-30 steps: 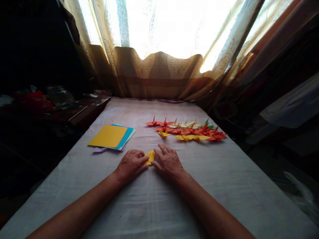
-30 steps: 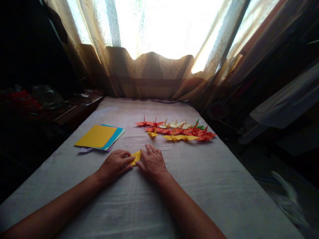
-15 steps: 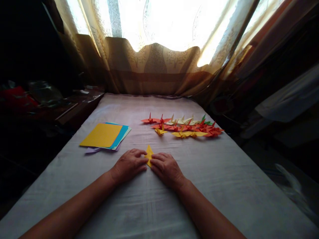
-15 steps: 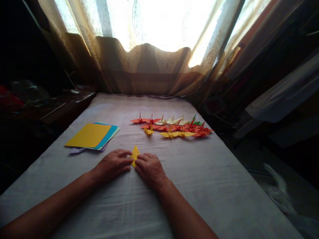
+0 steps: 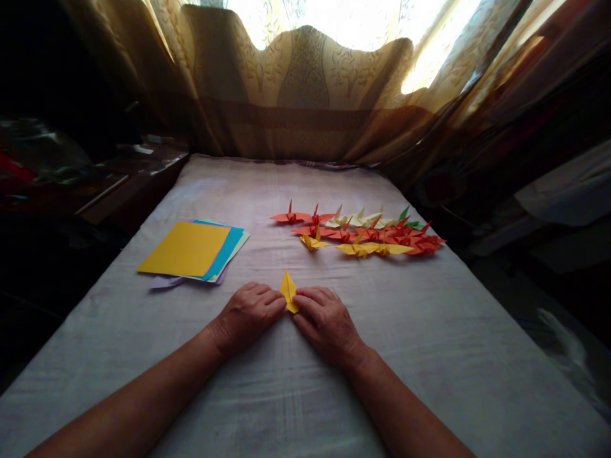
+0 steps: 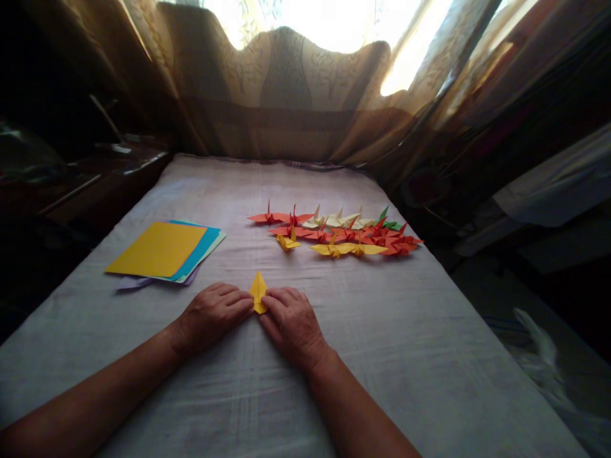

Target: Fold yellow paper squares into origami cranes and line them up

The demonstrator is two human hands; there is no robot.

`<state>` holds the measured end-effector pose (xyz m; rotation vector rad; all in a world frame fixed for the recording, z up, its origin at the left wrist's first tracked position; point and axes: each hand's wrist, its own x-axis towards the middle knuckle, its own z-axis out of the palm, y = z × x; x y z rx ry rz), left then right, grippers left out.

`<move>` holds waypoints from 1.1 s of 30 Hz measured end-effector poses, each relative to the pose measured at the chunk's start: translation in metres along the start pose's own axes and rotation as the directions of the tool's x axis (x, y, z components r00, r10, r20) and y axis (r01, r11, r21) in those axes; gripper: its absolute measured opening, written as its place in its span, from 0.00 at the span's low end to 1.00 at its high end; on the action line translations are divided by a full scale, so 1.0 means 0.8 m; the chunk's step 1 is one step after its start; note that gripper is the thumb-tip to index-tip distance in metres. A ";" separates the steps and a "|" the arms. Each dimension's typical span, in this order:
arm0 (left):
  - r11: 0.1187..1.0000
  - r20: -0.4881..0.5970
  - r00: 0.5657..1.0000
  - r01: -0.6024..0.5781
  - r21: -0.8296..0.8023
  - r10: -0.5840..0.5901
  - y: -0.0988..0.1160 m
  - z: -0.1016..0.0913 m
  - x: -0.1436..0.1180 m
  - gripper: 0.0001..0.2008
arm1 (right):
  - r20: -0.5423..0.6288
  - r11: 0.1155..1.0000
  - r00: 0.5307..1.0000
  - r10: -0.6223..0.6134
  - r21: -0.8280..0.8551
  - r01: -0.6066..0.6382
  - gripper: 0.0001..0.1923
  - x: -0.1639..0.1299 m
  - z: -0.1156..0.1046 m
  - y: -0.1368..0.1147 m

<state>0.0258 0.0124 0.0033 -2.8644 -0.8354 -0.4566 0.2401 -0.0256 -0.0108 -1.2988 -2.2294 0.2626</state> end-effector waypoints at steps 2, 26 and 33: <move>1.000 -0.004 1.000 0.024 -0.014 -0.024 0.001 0.001 0.001 0.08 | 0.003 0.999 1.000 0.026 -0.038 -0.025 0.09 0.002 -0.001 -0.002; 0.900 0.120 0.906 0.420 -0.119 -0.407 0.011 -0.001 0.011 0.10 | 0.047 0.909 0.959 0.278 -0.334 -0.247 0.14 0.029 0.003 -0.008; 0.880 0.136 0.881 0.466 -0.090 -0.453 0.015 0.001 0.014 0.11 | 0.097 0.879 0.939 0.330 -0.395 -0.268 0.14 0.038 0.003 -0.011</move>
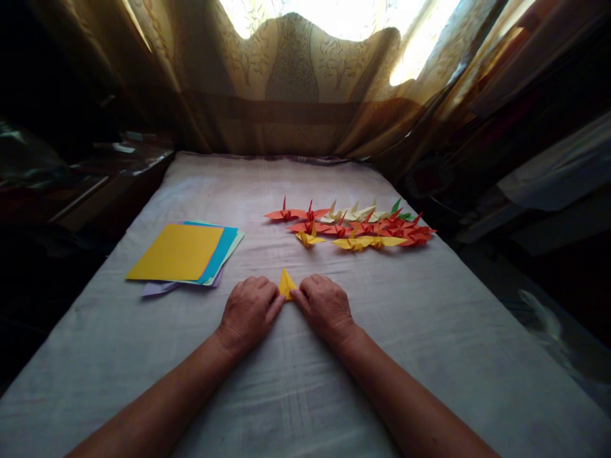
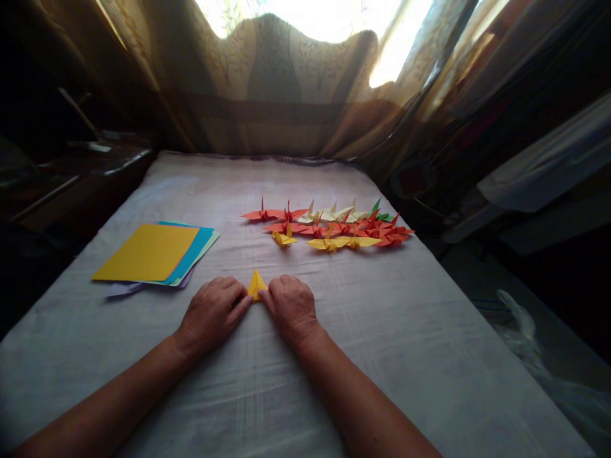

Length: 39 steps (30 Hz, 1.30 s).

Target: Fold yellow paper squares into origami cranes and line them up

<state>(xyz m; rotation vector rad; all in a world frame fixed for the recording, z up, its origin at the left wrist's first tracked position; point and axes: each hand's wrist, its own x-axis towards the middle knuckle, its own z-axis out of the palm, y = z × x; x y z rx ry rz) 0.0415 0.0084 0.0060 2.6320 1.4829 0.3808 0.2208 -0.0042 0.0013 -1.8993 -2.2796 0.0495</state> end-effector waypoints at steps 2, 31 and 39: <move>1.000 -0.009 1.000 0.011 -0.002 -0.011 0.000 0.001 0.000 0.10 | 0.004 1.000 1.000 0.002 0.004 -0.002 0.14 0.001 0.000 -0.001; 0.999 0.095 0.995 0.044 0.005 -0.045 0.000 -0.004 0.004 0.10 | -0.131 0.992 0.991 0.030 0.127 -0.013 0.17 -0.008 0.006 -0.002; 0.996 0.175 0.983 0.061 -0.067 -0.049 -0.004 -0.010 0.004 0.07 | -0.065 0.967 0.998 0.021 0.254 -0.004 0.05 -0.008 0.003 0.007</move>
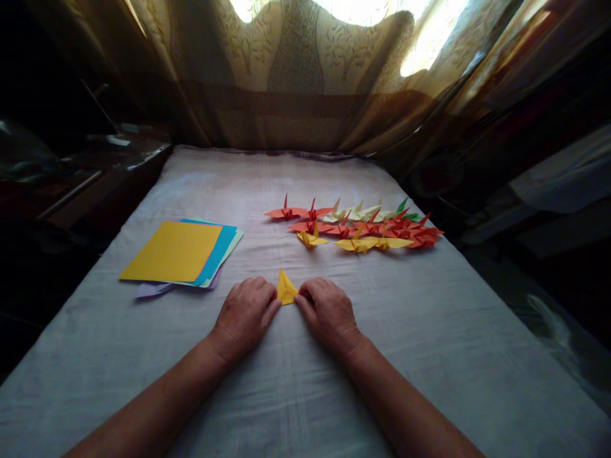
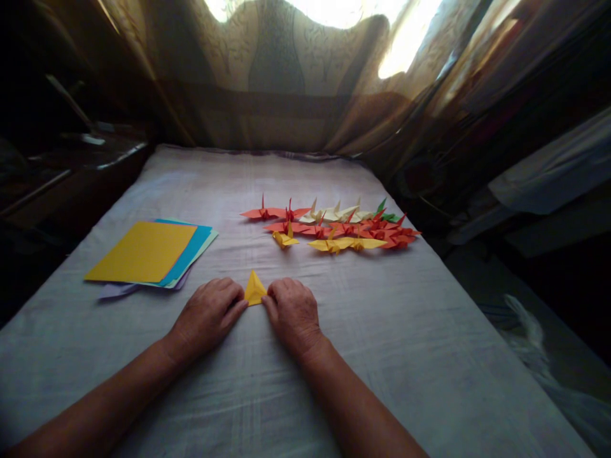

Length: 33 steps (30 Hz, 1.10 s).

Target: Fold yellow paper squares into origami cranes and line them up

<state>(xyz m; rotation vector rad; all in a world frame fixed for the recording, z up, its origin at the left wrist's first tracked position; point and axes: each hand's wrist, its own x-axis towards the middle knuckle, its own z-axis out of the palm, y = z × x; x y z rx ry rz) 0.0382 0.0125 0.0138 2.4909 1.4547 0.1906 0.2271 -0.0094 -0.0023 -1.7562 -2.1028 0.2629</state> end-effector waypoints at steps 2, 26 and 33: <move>0.998 0.007 1.000 -0.010 -0.059 0.010 -0.003 -0.001 0.000 0.06 | 0.005 0.999 1.000 -0.017 0.028 0.016 0.04 -0.001 0.001 0.004; 0.896 -0.382 0.884 -0.376 -0.236 0.271 -0.039 0.016 -0.009 0.22 | -0.393 0.877 0.888 -0.239 0.305 0.371 0.06 -0.005 0.006 0.012; 0.866 -0.467 0.828 -0.450 -0.220 0.311 -0.042 0.016 -0.006 0.16 | -0.281 0.773 0.959 0.037 0.616 0.151 0.07 -0.008 -0.004 -0.001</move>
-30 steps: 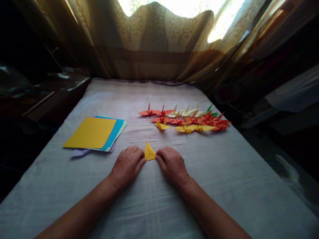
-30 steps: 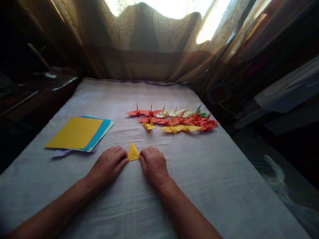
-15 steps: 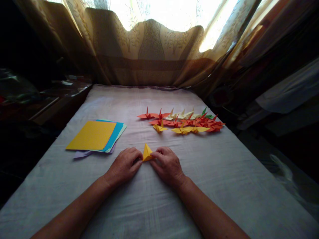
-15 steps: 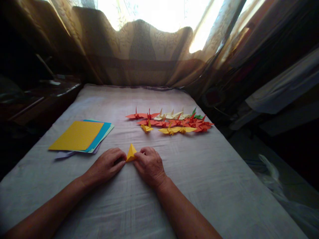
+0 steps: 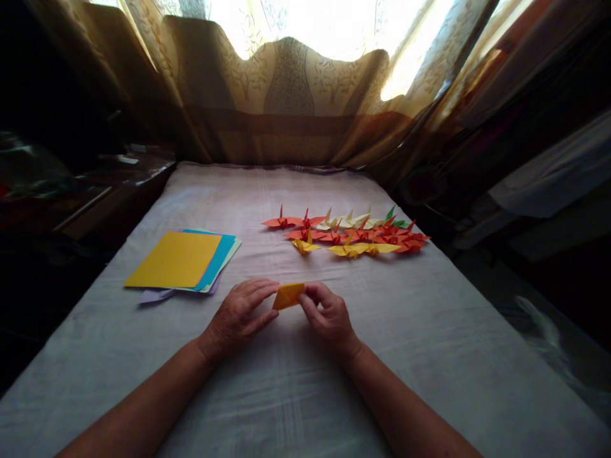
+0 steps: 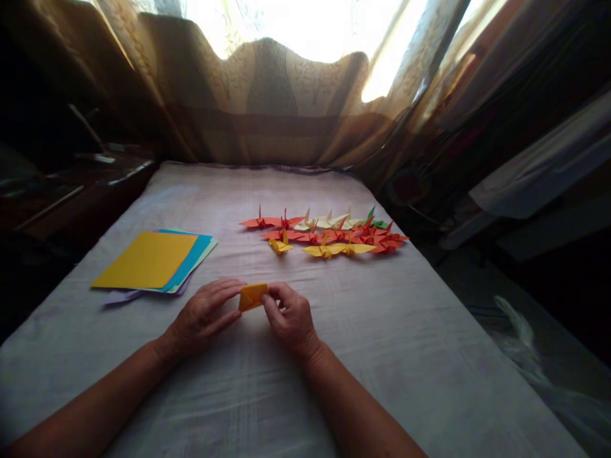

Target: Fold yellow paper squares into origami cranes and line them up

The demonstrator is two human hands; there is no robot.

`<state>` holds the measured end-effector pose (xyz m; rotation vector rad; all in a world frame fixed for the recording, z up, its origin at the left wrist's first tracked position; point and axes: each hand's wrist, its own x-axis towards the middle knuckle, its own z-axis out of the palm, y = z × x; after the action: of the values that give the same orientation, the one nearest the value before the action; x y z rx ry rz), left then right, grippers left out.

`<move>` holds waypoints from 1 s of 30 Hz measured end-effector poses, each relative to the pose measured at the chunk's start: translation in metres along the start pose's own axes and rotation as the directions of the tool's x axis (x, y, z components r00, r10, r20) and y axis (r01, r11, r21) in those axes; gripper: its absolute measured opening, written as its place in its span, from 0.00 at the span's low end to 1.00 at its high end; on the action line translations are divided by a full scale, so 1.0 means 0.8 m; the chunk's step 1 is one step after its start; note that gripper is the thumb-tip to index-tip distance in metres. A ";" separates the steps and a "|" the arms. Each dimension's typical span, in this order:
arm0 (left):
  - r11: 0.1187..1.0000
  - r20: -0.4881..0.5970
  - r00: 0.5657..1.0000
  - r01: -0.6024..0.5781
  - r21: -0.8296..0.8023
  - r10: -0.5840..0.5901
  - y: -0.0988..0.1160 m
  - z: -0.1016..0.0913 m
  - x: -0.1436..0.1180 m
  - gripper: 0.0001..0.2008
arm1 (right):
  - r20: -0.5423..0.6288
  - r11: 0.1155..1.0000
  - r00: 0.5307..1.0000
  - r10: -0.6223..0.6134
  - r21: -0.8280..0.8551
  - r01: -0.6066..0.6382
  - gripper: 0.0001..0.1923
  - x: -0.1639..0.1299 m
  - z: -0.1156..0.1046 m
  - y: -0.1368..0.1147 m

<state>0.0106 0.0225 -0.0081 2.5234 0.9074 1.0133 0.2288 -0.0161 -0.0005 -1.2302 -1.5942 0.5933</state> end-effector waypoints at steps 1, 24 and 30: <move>1.000 0.001 1.000 0.019 -0.017 -0.019 0.001 0.000 0.000 0.15 | 0.018 0.998 0.999 0.043 0.041 -0.044 0.07 0.000 0.001 -0.001; 0.902 0.081 0.919 0.394 -0.175 -0.386 0.019 0.007 0.004 0.22 | 0.100 0.968 0.975 0.198 0.135 -0.210 0.09 -0.006 0.013 0.004; 0.935 0.020 0.938 0.346 -0.083 -0.345 0.024 0.012 0.001 0.31 | -0.007 0.972 0.974 0.225 0.079 -0.224 0.09 -0.003 0.013 -0.001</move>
<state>0.0262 0.0087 -0.0056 2.1890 1.2252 0.9103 0.2193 -0.0167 -0.0045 -1.3631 -1.4149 0.7791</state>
